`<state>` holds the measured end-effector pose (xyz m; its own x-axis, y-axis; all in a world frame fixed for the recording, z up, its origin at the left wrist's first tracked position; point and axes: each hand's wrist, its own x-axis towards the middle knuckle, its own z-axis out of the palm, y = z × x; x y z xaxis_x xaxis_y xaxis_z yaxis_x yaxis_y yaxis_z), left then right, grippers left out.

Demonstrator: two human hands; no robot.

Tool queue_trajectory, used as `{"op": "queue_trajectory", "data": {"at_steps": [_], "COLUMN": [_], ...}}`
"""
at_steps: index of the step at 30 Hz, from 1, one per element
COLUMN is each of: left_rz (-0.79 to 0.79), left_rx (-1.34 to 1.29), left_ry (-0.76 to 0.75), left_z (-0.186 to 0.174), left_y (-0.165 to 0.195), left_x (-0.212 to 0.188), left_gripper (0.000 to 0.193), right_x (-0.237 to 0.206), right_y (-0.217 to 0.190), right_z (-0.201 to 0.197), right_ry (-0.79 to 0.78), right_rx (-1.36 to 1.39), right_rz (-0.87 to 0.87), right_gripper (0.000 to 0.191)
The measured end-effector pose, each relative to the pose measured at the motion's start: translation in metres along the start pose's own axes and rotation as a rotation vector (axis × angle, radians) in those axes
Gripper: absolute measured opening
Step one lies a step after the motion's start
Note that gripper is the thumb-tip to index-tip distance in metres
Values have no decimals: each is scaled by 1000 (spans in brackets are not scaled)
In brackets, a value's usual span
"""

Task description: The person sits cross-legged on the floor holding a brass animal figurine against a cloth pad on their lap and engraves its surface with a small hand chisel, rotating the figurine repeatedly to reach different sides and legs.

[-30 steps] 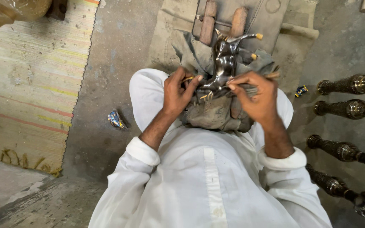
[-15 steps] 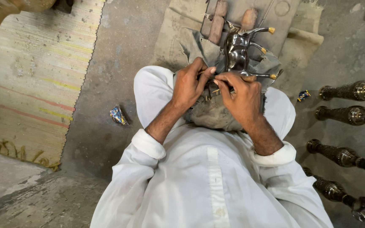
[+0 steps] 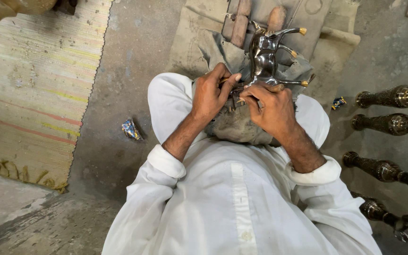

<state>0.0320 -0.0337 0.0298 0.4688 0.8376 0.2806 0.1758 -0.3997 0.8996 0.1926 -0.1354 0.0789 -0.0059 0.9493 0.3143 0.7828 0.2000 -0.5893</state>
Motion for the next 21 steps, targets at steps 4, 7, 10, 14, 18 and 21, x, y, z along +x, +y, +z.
{"op": "queue_trajectory", "data": {"at_steps": [4, 7, 10, 14, 18, 21], "left_rz": [-3, 31, 28, 3, -9, 16], "left_rx": [13, 45, 31, 29, 25, -3], "left_ry": [-2, 11, 16, 3, -6, 12], "left_z": [0, 1, 2, 1, 3, 3], "left_y": [0, 0, 0, -3, -4, -6], "left_x": [0, 0, 0, -1, -1, -3], "left_gripper": [30, 30, 30, 31, 32, 31], "right_x": [1, 4, 7, 9, 8, 5], "right_y": [0, -3, -7, -6, -3, 4], "right_z": [-1, 2, 2, -3, -7, -6], "right_ry": [12, 74, 112, 49, -36, -17], "right_rx": [52, 65, 19, 52, 9, 42], "right_rz": [50, 116, 76, 34, 31, -22], "right_gripper": [10, 10, 11, 10, 11, 11]}}
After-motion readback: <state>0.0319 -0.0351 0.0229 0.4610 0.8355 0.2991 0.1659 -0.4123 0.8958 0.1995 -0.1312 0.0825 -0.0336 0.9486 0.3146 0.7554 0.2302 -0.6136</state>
